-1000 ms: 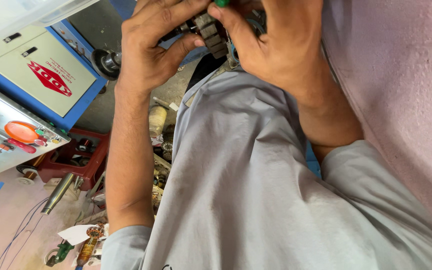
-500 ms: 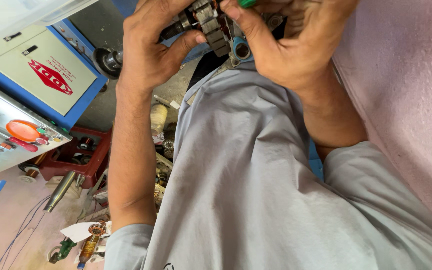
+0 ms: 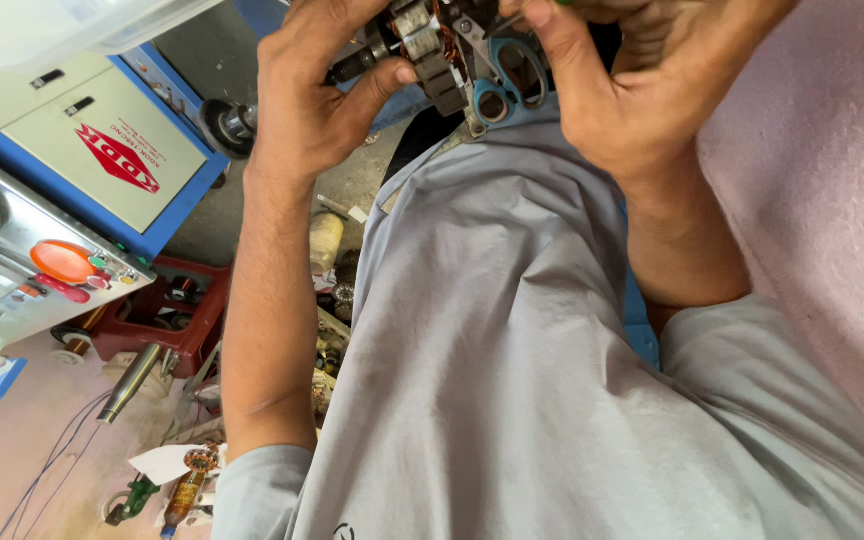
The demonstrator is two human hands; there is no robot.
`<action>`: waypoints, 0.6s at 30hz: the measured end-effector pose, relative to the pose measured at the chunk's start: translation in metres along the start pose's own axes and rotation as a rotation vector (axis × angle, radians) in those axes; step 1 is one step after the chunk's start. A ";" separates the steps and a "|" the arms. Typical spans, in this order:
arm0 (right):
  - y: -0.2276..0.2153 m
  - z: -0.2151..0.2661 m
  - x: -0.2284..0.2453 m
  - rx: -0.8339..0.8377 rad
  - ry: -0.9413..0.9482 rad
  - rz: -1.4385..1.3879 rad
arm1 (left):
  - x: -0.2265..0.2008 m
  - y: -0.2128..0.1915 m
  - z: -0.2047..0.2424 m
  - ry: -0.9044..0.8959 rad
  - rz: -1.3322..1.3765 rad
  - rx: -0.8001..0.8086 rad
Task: The person repeatedly picks small white rectangular pieces from a container, trims them with scissors, and inserts them into slots on a motor armature. They use a screwdriver to adjust the armature and repeat the process several times.
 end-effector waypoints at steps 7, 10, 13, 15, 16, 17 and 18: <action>0.014 0.007 0.005 -0.036 -0.097 -0.101 | -0.001 0.001 -0.002 -0.013 -0.015 -0.010; 0.015 0.005 0.011 0.069 -0.009 0.007 | -0.002 -0.001 -0.001 -0.015 -0.012 -0.013; 0.019 -0.001 0.020 0.157 -0.158 0.174 | -0.001 0.000 0.000 -0.041 0.009 -0.011; 0.026 -0.004 0.026 0.199 -0.255 0.199 | 0.000 0.000 -0.001 -0.067 0.011 -0.010; 0.028 -0.006 0.028 0.214 -0.281 0.207 | -0.001 0.001 -0.001 -0.067 0.001 -0.004; 0.030 -0.008 0.030 0.230 -0.307 0.214 | -0.001 0.001 -0.002 -0.069 -0.011 0.003; 0.031 -0.009 0.031 0.241 -0.321 0.239 | -0.001 0.001 -0.002 -0.071 -0.022 0.009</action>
Point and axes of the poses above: each hand's wrist, its own z-axis away from the middle knuckle, its own y-axis out of the palm, x = y × z, the point moved 6 cm from there along -z, towards the middle knuckle, and after that the axes turned 15 degrees about -x, right-handed, at the moved point
